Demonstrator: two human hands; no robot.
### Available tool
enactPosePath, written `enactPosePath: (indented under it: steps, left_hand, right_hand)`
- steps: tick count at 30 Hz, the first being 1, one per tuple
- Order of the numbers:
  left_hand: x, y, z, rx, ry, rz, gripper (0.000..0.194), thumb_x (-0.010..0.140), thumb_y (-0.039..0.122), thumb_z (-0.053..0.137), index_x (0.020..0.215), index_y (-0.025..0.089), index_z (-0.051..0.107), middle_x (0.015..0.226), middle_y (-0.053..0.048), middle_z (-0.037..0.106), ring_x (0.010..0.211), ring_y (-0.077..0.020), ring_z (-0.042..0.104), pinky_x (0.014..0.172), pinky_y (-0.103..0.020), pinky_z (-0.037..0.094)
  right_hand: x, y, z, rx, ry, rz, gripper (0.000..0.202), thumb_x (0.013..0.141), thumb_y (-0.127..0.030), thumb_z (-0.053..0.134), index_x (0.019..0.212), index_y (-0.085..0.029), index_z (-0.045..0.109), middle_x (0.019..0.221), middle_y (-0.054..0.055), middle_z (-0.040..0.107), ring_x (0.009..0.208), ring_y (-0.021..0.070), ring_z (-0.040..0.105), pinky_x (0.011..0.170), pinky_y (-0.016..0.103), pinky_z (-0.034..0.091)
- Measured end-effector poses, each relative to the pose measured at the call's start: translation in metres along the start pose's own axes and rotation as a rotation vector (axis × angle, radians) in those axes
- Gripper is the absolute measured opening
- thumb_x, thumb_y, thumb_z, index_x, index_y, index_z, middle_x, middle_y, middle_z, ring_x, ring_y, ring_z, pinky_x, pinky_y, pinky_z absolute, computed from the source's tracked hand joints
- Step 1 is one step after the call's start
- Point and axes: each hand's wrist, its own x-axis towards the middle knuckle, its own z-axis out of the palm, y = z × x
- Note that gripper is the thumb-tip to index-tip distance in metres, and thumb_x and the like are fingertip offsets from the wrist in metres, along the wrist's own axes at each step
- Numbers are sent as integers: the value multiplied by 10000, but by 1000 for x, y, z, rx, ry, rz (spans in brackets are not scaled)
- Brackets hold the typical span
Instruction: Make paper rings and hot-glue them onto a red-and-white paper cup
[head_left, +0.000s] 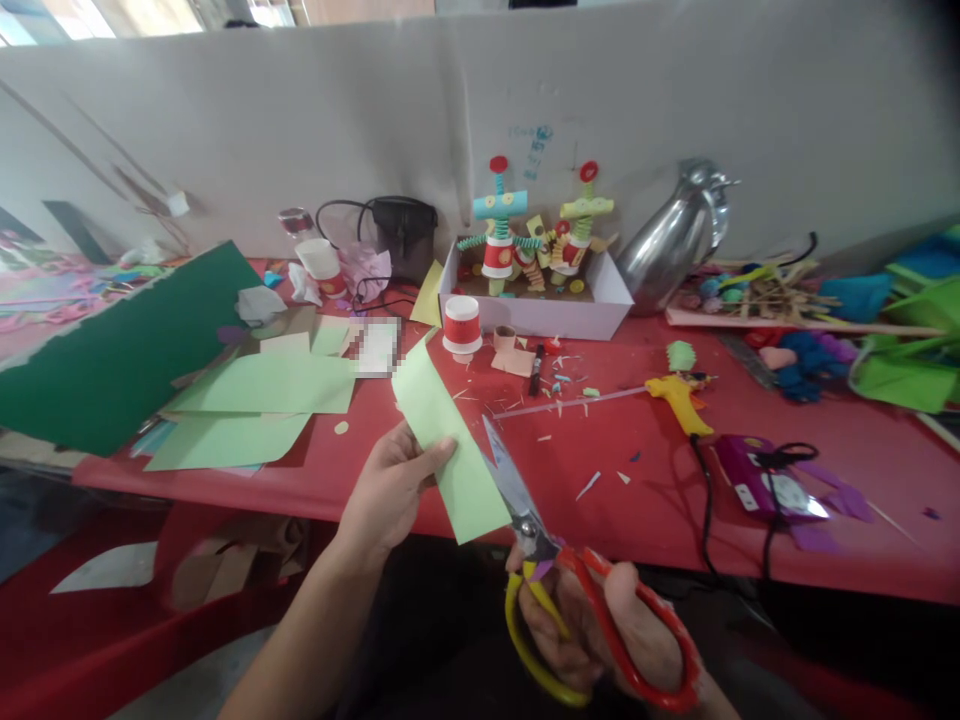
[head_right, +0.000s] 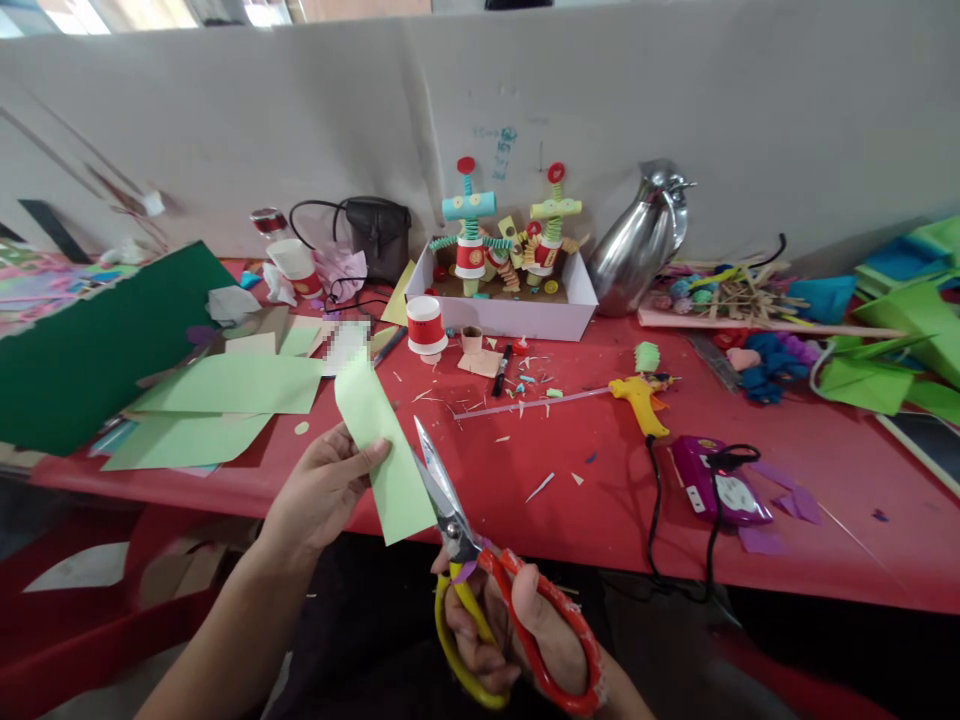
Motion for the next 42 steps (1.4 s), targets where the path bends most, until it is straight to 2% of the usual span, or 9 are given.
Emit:
enactPosePath:
  steps: [4,7,14,20,25,30,34,39,42]
  left_hand:
    - [-6,-6,8,9,-72,-44,280,749,232,822,996,151,718,930,-95,779,774,-206,734,691,-290,590]
    - [-11,-9,11,-8,-81,-57,271,769,242,810,1008,163,710,963,-93,777,793,-198,731,694,-282,590]
    - [-14,-5,9,-33,-61,-53,363,747,228,829,1090,206,713,1028,-75,774,868,-216,737,712,-276,595]
    - [2,2,9,-179,94,-13,232,743,324,833,902,174,754,808,-42,775,667,-159,714,616,-235,576]
    - [1,-2,13,-137,53,-28,211,735,299,841,855,150,755,791,-56,777,654,-148,709,623,-224,570]
    - [-5,-5,13,-118,69,-10,200,753,296,824,886,163,756,840,-55,782,687,-149,712,644,-227,572]
    - [-6,1,8,-81,57,-29,219,744,289,831,903,158,757,844,-64,779,682,-154,709,631,-233,573]
    - [-11,4,7,-46,63,-25,281,754,285,825,996,161,752,869,-65,780,690,-155,711,627,-233,575]
    - [-12,3,9,-52,14,-28,313,793,275,795,1087,187,731,925,-59,782,726,-152,720,646,-230,580]
  right_hand:
    - [3,-4,4,48,-86,-17,777,678,-951,453,921,-227,598,695,-17,446,477,74,270,392,233,168]
    - [5,-6,7,38,-137,-10,785,646,-970,447,834,-218,570,621,-41,408,451,63,242,388,228,161]
    - [0,-2,6,-28,-57,22,824,623,-1006,379,837,-233,566,607,-34,386,473,88,239,419,257,170]
    - [7,3,4,-26,-88,22,808,615,-998,423,820,-228,554,644,-34,392,486,83,235,409,241,170]
    - [18,-2,11,56,-82,-8,772,621,-959,510,854,-227,583,742,-14,457,497,69,282,389,218,188]
    - [24,-2,14,55,-126,-26,843,621,-996,413,821,-195,584,588,-50,389,443,60,245,393,237,173]
    - [19,5,11,74,-114,-55,796,671,-974,395,827,-216,585,662,-27,414,493,73,270,410,231,165]
    - [11,2,9,73,-76,-75,794,627,-966,467,871,-220,584,705,-34,391,512,67,256,418,218,155]
    - [11,-1,10,71,-122,-75,790,639,-958,471,855,-207,585,642,-48,367,486,64,246,414,219,166]
